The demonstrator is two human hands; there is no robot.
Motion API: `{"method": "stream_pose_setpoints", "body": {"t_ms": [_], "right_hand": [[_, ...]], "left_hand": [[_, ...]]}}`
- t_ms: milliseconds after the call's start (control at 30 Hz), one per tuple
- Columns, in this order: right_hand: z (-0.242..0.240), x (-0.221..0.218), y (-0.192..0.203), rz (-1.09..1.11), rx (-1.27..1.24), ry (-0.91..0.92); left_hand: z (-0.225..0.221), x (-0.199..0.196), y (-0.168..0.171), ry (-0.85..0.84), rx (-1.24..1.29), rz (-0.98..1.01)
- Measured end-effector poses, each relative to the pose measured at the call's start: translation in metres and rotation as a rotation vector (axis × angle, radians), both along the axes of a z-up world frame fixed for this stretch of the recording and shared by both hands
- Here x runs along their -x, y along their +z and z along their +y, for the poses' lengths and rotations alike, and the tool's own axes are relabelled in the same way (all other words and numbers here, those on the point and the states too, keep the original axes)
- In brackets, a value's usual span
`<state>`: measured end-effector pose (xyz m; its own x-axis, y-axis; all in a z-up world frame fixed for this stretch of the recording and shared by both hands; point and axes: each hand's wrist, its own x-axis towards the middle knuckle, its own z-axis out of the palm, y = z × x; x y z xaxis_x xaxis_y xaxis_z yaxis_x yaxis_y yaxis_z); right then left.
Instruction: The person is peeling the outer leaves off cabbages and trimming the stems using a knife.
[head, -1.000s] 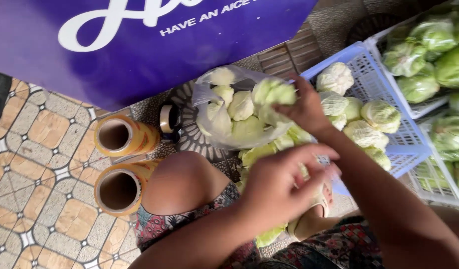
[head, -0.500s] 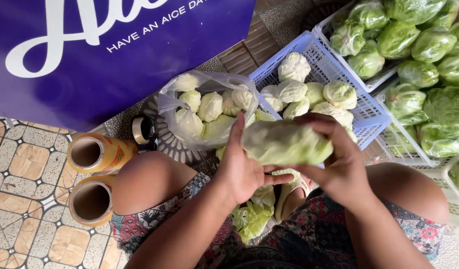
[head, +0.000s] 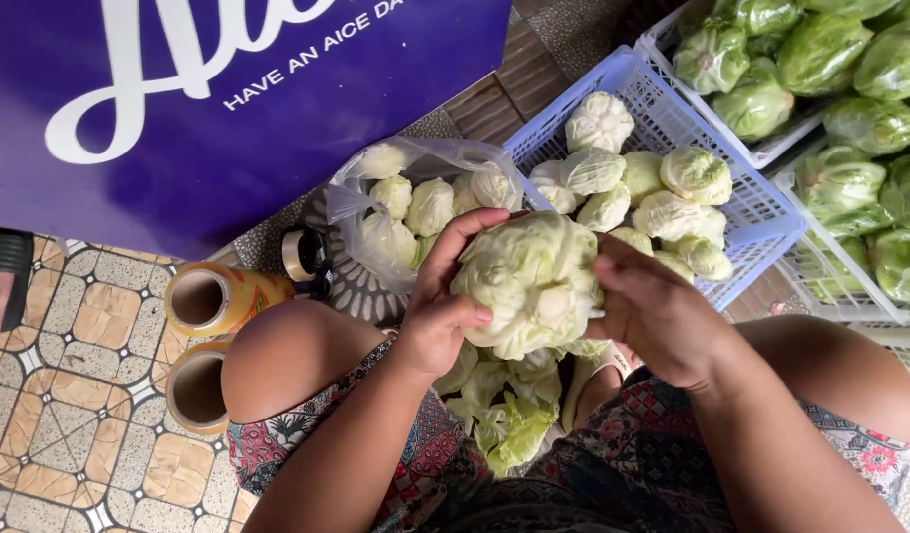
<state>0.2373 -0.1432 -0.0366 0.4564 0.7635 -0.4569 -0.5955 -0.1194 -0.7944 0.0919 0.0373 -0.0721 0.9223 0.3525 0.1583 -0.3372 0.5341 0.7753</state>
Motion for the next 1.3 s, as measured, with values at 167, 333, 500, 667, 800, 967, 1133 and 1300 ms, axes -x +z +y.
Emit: {"method": "stream_pose_setpoints", "body": {"t_ms": [167, 333, 500, 667, 800, 967, 1133, 1300], "right_hand": [[-0.002, 0.0, -0.015, -0.068, -0.074, 0.006], [0.013, 0.0, -0.028, -0.149, 0.07, -0.133], [0.054, -0.066, -0.109, -0.331, 0.372, -0.155], [0.04, -0.047, -0.265, -0.713, 0.767, -0.019], [0.021, 0.01, -0.384, -1.209, 1.019, 0.463], [0.036, 0.019, -0.369, -1.342, 1.065, 0.626], [0.045, -0.01, -0.256, -1.242, 1.074, 0.616], [0.022, -0.059, -0.132, -1.11, 1.1, 0.572]], "left_hand": [[-0.001, -0.006, -0.004, -0.047, 0.046, -0.013], [0.006, -0.007, -0.006, -0.081, 0.278, 0.524], [0.019, -0.008, 0.003, 0.031, 0.442, 0.504], [0.027, -0.009, 0.031, 0.252, 0.599, 0.517], [0.031, -0.008, 0.024, 0.321, 0.876, 0.464], [0.029, -0.005, -0.013, 0.221, 0.909, 0.282], [0.024, 0.006, 0.002, 0.098, 0.618, -0.174], [0.016, 0.011, -0.001, 0.071, 0.563, -0.151]]}}
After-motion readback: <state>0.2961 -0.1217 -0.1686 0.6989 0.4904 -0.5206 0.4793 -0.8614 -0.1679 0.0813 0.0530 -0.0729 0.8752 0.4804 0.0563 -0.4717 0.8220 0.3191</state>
